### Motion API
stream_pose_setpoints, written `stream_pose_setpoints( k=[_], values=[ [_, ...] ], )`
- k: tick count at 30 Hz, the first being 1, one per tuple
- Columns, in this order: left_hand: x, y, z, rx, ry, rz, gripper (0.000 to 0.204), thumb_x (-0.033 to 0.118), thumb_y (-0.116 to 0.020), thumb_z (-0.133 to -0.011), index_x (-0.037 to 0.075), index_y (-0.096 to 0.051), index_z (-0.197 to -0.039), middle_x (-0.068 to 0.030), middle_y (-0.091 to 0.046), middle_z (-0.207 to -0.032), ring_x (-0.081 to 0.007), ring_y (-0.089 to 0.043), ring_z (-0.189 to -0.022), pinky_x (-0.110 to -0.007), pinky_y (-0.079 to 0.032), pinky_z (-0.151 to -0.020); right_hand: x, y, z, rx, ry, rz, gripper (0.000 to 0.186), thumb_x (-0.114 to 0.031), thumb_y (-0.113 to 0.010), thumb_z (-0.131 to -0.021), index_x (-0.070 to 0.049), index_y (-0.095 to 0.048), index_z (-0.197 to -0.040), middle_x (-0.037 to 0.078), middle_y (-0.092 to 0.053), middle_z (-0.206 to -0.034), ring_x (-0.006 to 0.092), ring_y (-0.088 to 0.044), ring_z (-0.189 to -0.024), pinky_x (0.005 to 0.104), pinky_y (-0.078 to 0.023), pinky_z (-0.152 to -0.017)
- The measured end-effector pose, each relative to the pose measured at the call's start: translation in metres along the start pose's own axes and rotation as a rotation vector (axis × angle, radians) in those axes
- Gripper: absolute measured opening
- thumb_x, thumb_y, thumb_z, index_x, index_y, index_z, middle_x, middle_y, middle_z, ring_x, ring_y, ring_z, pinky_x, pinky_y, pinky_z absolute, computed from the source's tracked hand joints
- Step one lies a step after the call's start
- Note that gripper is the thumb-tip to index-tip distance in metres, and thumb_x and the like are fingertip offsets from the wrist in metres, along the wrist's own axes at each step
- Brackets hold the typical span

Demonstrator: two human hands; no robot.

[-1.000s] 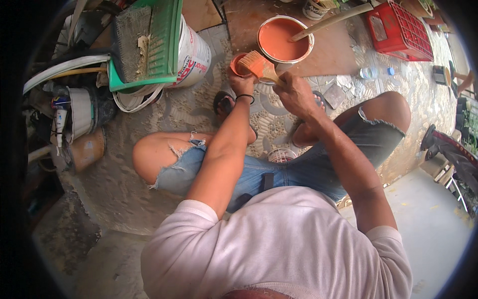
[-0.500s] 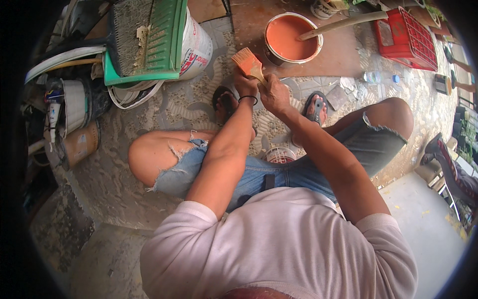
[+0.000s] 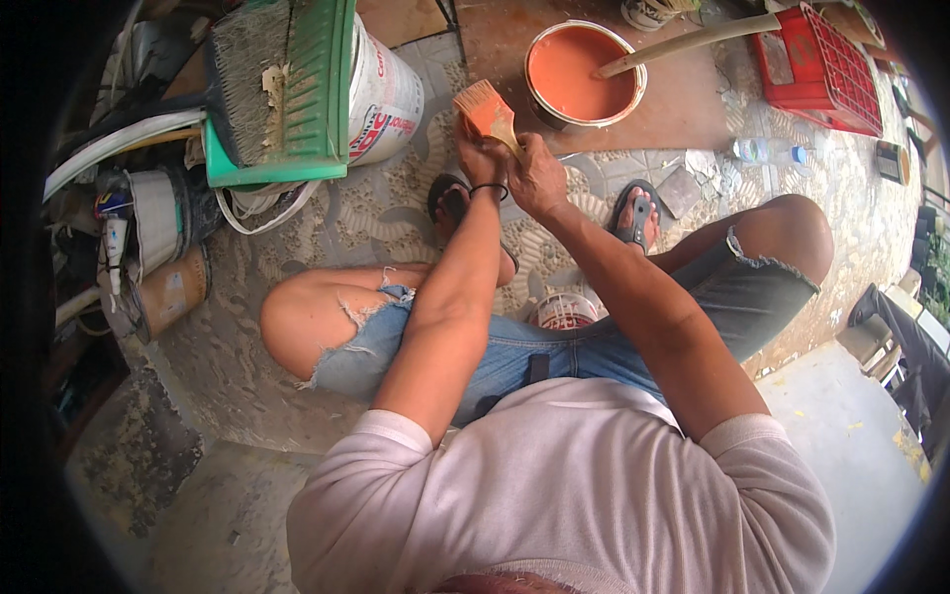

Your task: The person pours orange paint from a small cup into a larger bucket and stirs the mixture with a stick. The person continues to stir the paint thoroughly.

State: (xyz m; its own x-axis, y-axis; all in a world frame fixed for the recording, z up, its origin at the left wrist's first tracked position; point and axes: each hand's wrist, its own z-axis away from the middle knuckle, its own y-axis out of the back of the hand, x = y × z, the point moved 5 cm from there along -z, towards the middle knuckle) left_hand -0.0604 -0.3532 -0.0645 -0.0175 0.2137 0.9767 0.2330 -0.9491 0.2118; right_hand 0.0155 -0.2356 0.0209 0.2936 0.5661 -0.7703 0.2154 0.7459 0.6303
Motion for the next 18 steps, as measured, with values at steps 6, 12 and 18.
stream_pose_setpoints(
  k=[6,12,18],
  values=[
    [-0.002,-0.009,-0.017,-0.051,-0.024,-0.023,0.065,0.015,-0.086,-0.080,0.007,-0.057,-0.138,-0.0179,-0.067,-0.127,-0.0369,-0.066,-0.119,-0.042,-0.052,-0.100,-0.001,0.014,0.013,-0.004,-0.058,0.050,0.037,-0.024,-0.067,-0.099,-0.002,-0.054,-0.126,0.028,-0.071,-0.107,0.0506,-0.070,-0.098,0.0574,-0.055,-0.083],
    [-0.020,-0.014,-0.007,-0.052,-0.057,-0.041,0.071,0.005,-0.087,-0.075,0.008,-0.057,-0.140,-0.0188,-0.066,-0.128,-0.0405,-0.065,-0.120,-0.044,-0.051,-0.103,-0.032,0.047,-0.004,-0.149,0.011,0.327,0.032,-0.012,-0.064,-0.088,0.003,-0.061,-0.116,0.030,-0.070,-0.107,0.0503,-0.070,-0.095,0.0578,-0.057,-0.083],
    [-0.035,-0.011,-0.006,-0.134,0.055,0.098,0.079,0.006,-0.090,-0.074,0.009,-0.054,-0.144,-0.0173,-0.065,-0.136,-0.0380,-0.065,-0.125,-0.044,-0.052,-0.107,-0.091,0.046,-0.045,-0.303,0.145,0.500,0.024,-0.015,-0.066,-0.087,0.006,-0.073,-0.096,0.029,-0.073,-0.090,0.0478,-0.073,-0.091,0.0561,-0.058,-0.081]
  ],
)
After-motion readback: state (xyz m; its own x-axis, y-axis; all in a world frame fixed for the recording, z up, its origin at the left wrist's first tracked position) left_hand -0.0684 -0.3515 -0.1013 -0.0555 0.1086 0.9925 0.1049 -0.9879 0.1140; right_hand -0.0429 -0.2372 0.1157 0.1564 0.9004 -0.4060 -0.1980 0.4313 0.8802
